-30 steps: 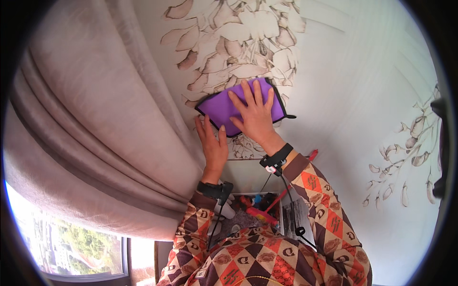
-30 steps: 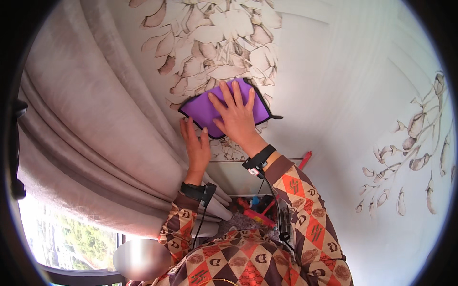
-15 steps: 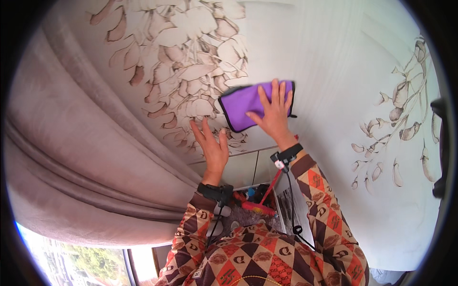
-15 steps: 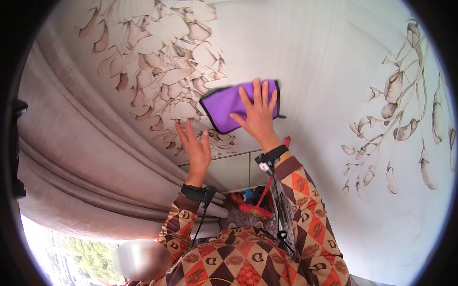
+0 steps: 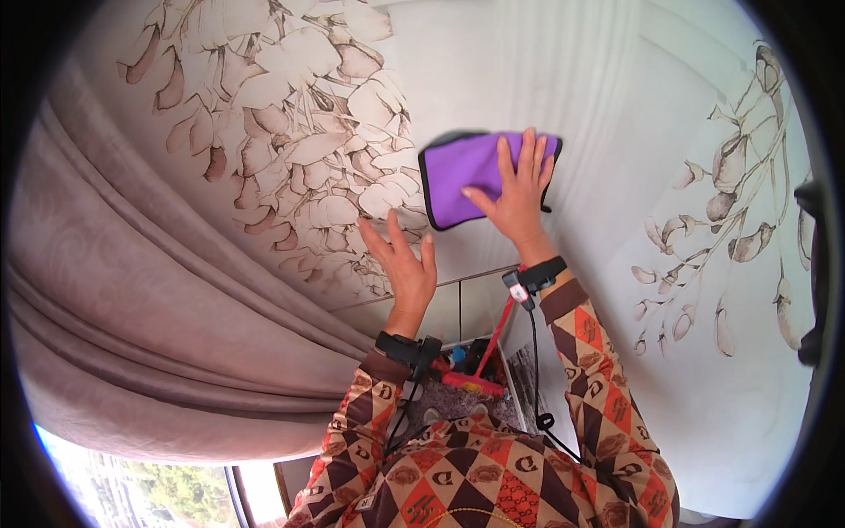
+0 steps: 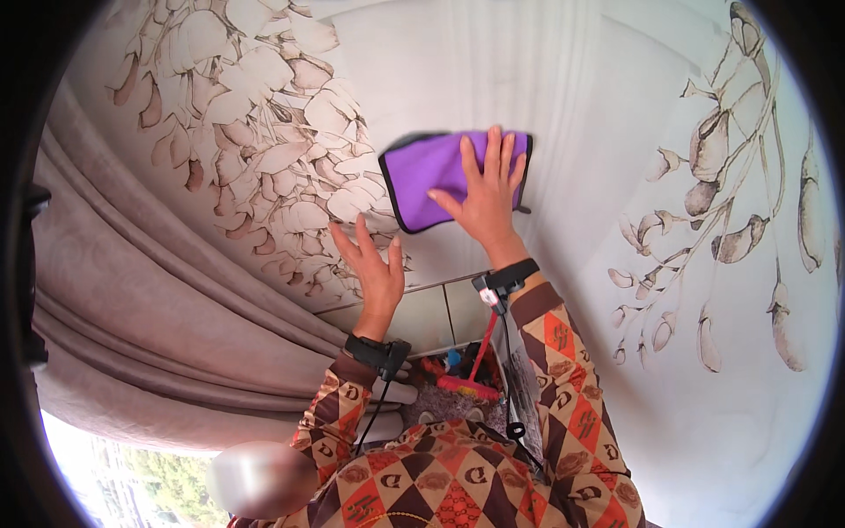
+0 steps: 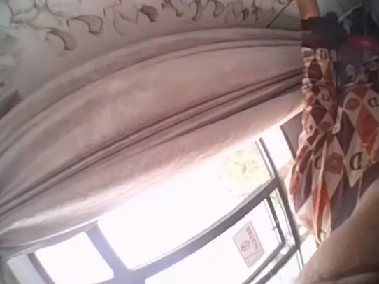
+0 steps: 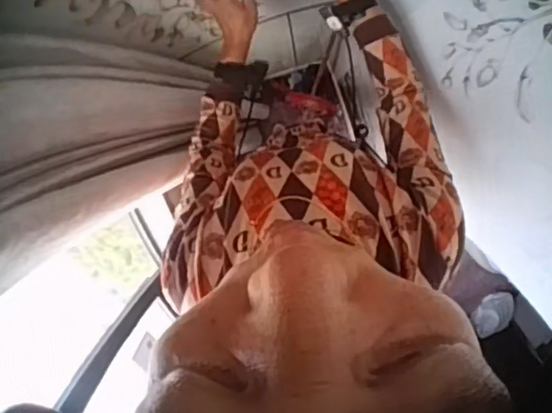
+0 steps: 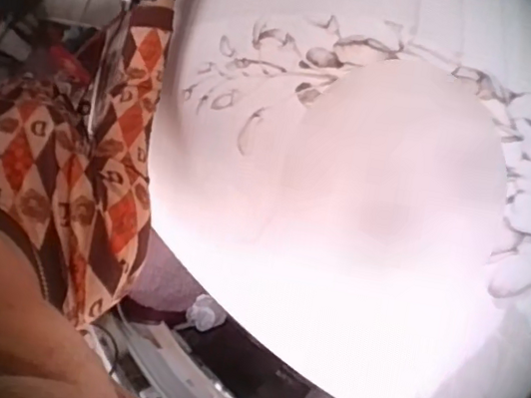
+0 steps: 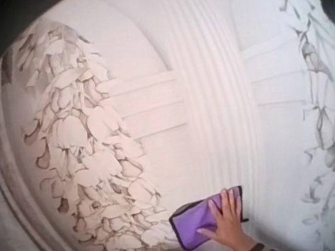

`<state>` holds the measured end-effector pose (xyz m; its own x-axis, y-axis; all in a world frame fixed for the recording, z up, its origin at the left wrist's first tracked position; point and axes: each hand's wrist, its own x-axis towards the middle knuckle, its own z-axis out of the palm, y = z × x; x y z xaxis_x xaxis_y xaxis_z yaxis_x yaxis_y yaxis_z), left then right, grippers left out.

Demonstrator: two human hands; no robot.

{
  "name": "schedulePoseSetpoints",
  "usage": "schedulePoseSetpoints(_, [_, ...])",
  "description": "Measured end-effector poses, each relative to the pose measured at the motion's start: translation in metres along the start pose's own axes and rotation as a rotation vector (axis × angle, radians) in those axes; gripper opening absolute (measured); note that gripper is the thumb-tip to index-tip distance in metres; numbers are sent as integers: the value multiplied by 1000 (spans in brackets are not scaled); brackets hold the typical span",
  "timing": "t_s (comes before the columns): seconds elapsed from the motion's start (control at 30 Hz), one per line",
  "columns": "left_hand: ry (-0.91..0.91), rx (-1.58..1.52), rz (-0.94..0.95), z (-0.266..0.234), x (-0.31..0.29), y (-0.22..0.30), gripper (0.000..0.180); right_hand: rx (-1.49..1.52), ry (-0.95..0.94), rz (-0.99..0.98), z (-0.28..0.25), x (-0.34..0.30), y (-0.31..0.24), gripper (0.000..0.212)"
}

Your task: The person sweeps a carpeted floor with a red broom, then wipes the window sill and a floral-patterned wall with a purple cloth. The person moves between the floor and the window area to complete the cleaning.

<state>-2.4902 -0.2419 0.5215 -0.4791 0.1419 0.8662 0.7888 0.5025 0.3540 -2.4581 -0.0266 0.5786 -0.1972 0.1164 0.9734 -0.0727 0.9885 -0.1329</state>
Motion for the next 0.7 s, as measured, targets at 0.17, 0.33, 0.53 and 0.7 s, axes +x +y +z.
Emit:
schedulePoseSetpoints(0.17, [9,34,31,10,5,14,73,-6,34,-13,-3,23,4,96])
schedulePoseSetpoints(0.33, [-16,66,42,23,-8,19,71,-10,-24,31,7,-40,26,96])
schedulePoseSetpoints(0.53, [45,94,79,19,17,40,70,52,57,41,-1,16,8,101])
schedulePoseSetpoints(0.7, [74,84,40,16,24,40,68,35,66,0,3,42,-7,98])
